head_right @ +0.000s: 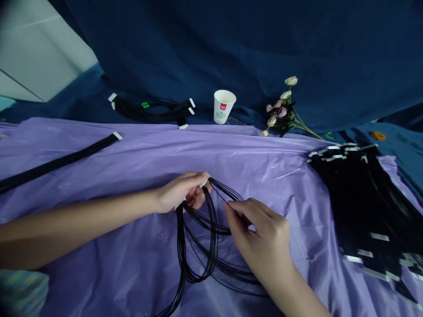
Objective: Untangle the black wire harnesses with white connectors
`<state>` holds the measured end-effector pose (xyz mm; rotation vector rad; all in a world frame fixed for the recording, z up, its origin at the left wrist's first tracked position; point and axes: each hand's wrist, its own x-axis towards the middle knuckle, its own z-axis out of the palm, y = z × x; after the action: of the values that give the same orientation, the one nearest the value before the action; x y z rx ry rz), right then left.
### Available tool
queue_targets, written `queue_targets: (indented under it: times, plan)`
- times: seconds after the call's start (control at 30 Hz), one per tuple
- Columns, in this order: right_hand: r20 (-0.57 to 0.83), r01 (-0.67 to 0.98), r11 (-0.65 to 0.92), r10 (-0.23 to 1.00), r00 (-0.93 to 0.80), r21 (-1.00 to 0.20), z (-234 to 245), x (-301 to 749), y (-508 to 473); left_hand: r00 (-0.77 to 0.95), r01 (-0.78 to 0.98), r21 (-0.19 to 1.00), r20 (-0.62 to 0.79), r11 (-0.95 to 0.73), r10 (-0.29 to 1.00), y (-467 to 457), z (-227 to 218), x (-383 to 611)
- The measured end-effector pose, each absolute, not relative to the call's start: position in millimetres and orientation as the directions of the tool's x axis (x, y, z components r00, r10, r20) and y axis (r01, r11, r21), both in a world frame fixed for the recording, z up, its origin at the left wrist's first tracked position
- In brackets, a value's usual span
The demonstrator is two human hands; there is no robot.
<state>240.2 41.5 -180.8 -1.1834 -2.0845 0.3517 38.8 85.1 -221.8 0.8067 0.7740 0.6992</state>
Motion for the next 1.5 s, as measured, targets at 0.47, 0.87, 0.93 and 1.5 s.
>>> queue_targets:
  times: [0.47,0.87,0.93,1.5]
  plan:
    - [0.536,0.663,0.621,0.758,-0.372,-0.418,-183,239,42,0.548,-0.191,0.835,-0.346,0.517,0.761,86,-216,40]
    - [0.612,0.679,0.726,0.587,-0.530,-0.109,-199,237,44,0.593,-0.086,0.890,-0.315,0.447,0.741,81,-215,41]
    - [0.626,0.678,0.731,0.564,-0.539,-0.074,-201,236,44,0.593,-0.088,0.892,-0.311,0.444,0.742,81,-216,41]
    - [0.616,0.708,0.706,0.567,-0.546,-0.022,-201,230,43,0.621,-0.104,0.890,-0.291,0.445,0.728,81,-218,40]
